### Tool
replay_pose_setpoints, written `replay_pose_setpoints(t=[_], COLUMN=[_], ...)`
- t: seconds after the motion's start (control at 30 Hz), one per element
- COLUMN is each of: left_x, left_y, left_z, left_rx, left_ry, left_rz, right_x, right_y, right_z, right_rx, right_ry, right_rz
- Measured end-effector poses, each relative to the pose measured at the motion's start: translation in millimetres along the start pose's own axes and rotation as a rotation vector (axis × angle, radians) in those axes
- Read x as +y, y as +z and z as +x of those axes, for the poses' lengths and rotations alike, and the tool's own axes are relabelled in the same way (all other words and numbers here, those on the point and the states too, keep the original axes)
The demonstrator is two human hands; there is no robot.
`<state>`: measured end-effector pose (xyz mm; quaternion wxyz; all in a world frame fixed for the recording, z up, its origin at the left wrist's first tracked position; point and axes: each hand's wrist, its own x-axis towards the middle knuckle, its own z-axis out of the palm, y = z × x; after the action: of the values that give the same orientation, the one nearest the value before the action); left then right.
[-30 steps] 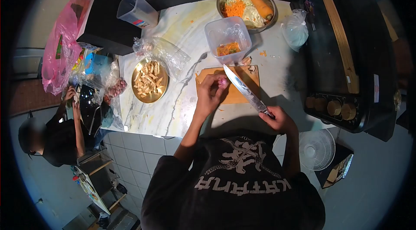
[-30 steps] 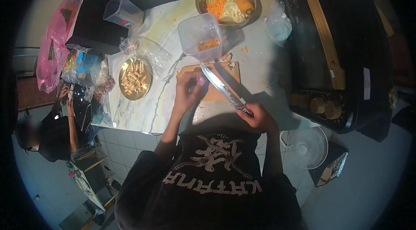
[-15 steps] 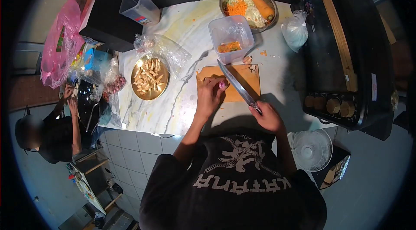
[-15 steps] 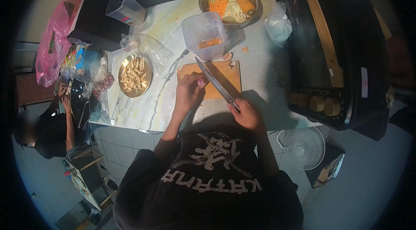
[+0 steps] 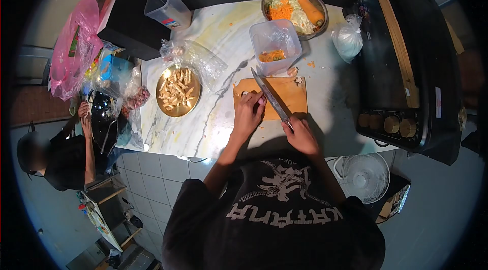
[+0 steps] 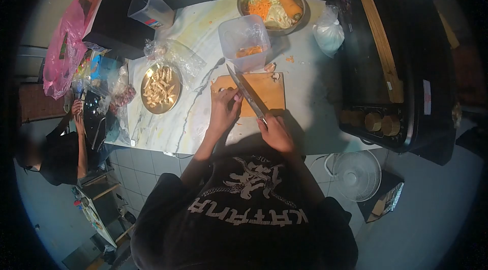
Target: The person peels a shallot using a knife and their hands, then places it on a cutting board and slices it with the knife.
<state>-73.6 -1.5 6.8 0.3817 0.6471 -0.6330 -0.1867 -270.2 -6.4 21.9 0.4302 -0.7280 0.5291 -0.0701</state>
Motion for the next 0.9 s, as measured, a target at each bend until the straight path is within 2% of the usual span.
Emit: replay_pose_setpoints(t=[0.23,0.3,0.43,0.5,0.6,0.7,0.83,0.9], left_x=[-0.9,1.4,4.7,-2.5,2.8,-2.3,-9.7,-11.4], left_y=[-0.3,-4.3,-11.7,-15.0,-20.1,-25.1,-29.4,-30.1], left_z=[-2.0,-0.8,2.0,1.4,3.7,5.3,9.0,13.9], left_rx=[0.010,-0.092,-0.048,-0.139,-0.131,-0.176,-0.247,-0.207], left_ry=[-0.030,-0.143,-0.095,-0.258,-0.350,-0.361,-0.365,-0.277], left_rz=[-0.096,-0.232,-0.243,-0.370,-0.494,-0.420,-0.327,-0.091], right_x=[3.1,8.3,13.9,18.5,20.2,16.0,21.5,23.3], right_y=[-0.7,0.5,-4.3,-6.7,-10.3,-18.2,-15.1,-13.4], right_z=[2.2,2.4,0.1,-1.8,0.4,1.0,2.7,3.6], right_rx=[0.009,0.082,0.043,0.134,0.088,-0.014,-0.009,-0.002], right_ry=[0.003,-0.041,0.009,-0.113,-0.106,-0.007,-0.018,-0.027], right_rz=[0.023,0.029,0.028,0.001,0.041,0.057,0.037,0.044])
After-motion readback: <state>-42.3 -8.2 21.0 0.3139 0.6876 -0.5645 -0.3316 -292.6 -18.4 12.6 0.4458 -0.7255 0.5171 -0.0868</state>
